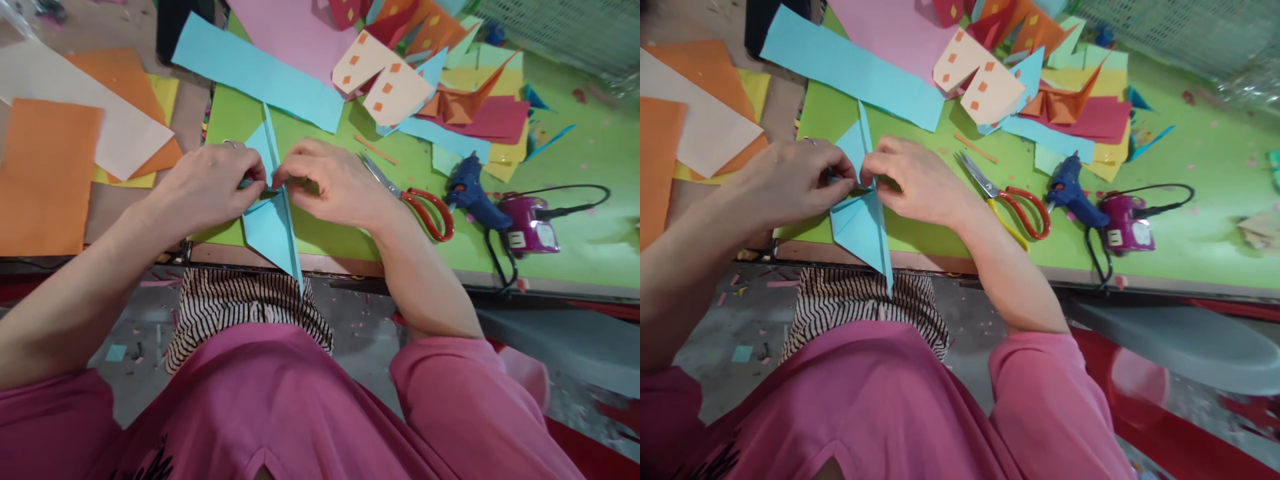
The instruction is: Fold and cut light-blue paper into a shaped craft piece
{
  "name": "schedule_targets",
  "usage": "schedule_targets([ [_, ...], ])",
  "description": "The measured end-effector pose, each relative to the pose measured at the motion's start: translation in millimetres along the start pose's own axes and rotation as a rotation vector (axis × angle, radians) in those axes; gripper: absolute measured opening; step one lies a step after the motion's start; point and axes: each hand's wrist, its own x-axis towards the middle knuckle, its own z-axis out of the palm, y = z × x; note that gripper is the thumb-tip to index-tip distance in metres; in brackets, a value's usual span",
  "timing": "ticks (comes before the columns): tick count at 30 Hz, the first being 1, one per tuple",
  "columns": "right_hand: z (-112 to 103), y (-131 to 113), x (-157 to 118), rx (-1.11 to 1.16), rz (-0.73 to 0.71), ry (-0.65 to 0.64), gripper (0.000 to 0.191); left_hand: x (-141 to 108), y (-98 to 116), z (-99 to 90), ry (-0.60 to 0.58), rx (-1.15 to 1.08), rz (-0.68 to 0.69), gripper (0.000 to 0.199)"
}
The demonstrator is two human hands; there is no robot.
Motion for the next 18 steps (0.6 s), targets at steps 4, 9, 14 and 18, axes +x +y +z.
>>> schedule_targets([
  [4, 0.4, 0.3, 0.2, -0.004, -0.038, 0.036, 0.029, 7.9, -1.1, -0.9, -0.045, 0.046, -0.032, 0.029],
  [9, 3.2, 2.1, 1.0, -0.036, -0.072, 0.054, 0.025, 10.4, -1.3, -1.3, -0.046, 0.079, -0.026, 0.029],
  [14, 3.6, 1.5, 0.7, -0.075, -0.061, 0.049, 0.026, 13.0, -1.1, 0.2, -0.021, 0.074, -0.028, 0.024],
  [18, 1.4, -0.5, 0.5, -0.064, -0.043, 0.017, 0.025, 14.4, -2.3, 1.0, -0.016, 0.050, -0.024, 0.022],
])
